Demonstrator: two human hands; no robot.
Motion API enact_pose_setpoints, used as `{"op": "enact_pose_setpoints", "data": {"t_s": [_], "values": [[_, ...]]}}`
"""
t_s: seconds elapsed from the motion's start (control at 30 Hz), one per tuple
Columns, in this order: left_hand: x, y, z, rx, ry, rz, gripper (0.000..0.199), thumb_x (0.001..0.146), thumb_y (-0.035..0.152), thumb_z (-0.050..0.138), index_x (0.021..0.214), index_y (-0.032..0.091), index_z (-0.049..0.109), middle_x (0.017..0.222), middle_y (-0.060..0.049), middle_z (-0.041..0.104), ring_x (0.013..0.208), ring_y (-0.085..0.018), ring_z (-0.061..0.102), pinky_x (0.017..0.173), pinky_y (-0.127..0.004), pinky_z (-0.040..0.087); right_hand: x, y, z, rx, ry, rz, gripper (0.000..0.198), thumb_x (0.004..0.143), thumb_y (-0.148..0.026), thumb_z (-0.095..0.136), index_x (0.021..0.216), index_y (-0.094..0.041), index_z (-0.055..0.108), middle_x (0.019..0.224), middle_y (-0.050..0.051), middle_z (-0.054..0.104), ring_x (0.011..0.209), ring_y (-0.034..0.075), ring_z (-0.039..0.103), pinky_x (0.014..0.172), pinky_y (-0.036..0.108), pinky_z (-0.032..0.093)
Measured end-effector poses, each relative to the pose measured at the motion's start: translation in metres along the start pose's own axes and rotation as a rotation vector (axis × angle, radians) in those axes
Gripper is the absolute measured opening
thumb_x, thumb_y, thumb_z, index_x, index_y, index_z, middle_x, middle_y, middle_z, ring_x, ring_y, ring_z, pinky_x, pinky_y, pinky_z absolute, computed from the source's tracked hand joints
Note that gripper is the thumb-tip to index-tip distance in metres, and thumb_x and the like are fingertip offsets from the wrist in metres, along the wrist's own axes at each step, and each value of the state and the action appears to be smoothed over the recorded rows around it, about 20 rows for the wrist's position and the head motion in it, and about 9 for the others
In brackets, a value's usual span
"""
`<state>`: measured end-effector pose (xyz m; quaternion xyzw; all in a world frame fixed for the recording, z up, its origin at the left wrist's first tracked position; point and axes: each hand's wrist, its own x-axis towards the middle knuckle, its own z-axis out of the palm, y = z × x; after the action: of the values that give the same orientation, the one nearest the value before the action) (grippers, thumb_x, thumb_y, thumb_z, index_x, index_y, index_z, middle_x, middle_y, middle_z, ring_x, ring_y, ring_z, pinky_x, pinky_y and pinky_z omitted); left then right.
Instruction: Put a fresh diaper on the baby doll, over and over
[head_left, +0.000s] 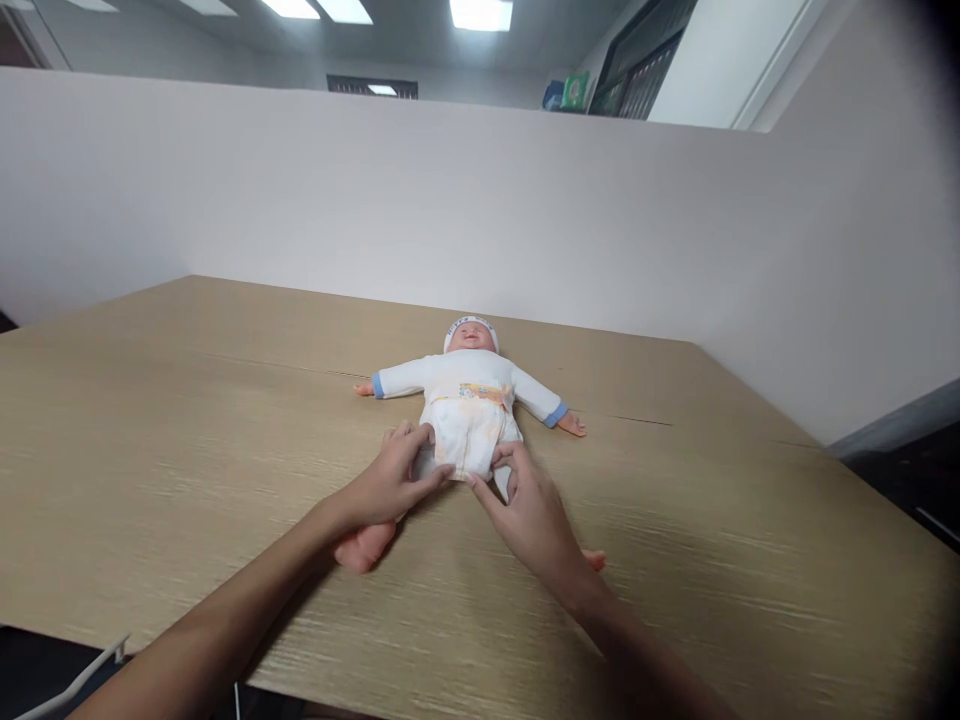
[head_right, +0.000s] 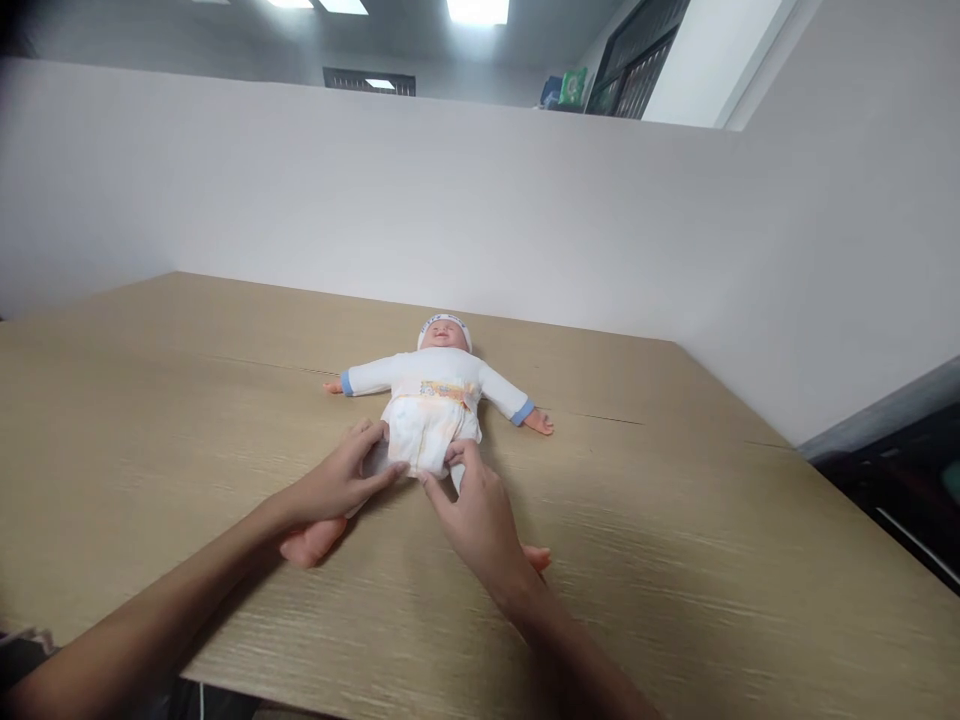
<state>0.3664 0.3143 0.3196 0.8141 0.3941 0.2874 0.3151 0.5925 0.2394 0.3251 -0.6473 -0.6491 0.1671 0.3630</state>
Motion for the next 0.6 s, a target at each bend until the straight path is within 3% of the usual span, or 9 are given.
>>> {"op": "enact_pose_setpoints", "data": {"t_s": [0.13,0.3,0.5,0.6], "values": [[0.0,-0.009,0.004,-0.165,0.069,-0.036,0.034,0.098,0.049,0.07,0.108,0.024,0.051,0.111,-0.004,0.059,0.102,-0.025,0.051,0.093,-0.042,0.044,0.003,0.004,-0.001,0.052,0.115,0.072,0.04,0.092,-0.055,0.075,0.112,-0.027,0.055,0.098,0.002,0.08,0.068,0.02,0.062,0.066,0.033,0.042],[-0.001,-0.012,0.008,-0.329,0.149,-0.072,0.045,0.091,0.047,0.079,0.107,0.025,0.043,0.115,-0.004,0.056,0.103,-0.021,0.054,0.095,-0.038,0.047,0.005,0.004,-0.007,0.065,0.134,0.123,0.048,0.086,-0.066,0.078,0.104,-0.027,0.059,0.093,0.003,0.083,0.065,0.021,0.063,0.068,0.036,0.044],[-0.002,-0.009,0.009,-0.422,0.152,-0.173,0.048,0.085,0.047,0.084,0.115,0.023,0.056,0.12,-0.008,0.07,0.112,-0.025,0.068,0.103,-0.042,0.053,0.004,0.001,-0.008,0.009,0.123,0.1,0.039,0.086,-0.064,0.077,0.092,-0.026,0.068,0.099,0.004,0.086,0.063,0.021,0.066,0.071,0.038,0.046],[-0.002,-0.008,0.007,-0.436,0.12,-0.198,0.048,0.085,0.047,0.085,0.118,0.02,0.064,0.117,-0.01,0.076,0.109,-0.027,0.071,0.102,-0.044,0.054,0.004,0.001,-0.01,-0.015,0.106,0.052,0.035,0.089,-0.061,0.076,0.089,-0.026,0.074,0.09,0.004,0.085,0.06,0.02,0.065,0.07,0.038,0.046]]}}
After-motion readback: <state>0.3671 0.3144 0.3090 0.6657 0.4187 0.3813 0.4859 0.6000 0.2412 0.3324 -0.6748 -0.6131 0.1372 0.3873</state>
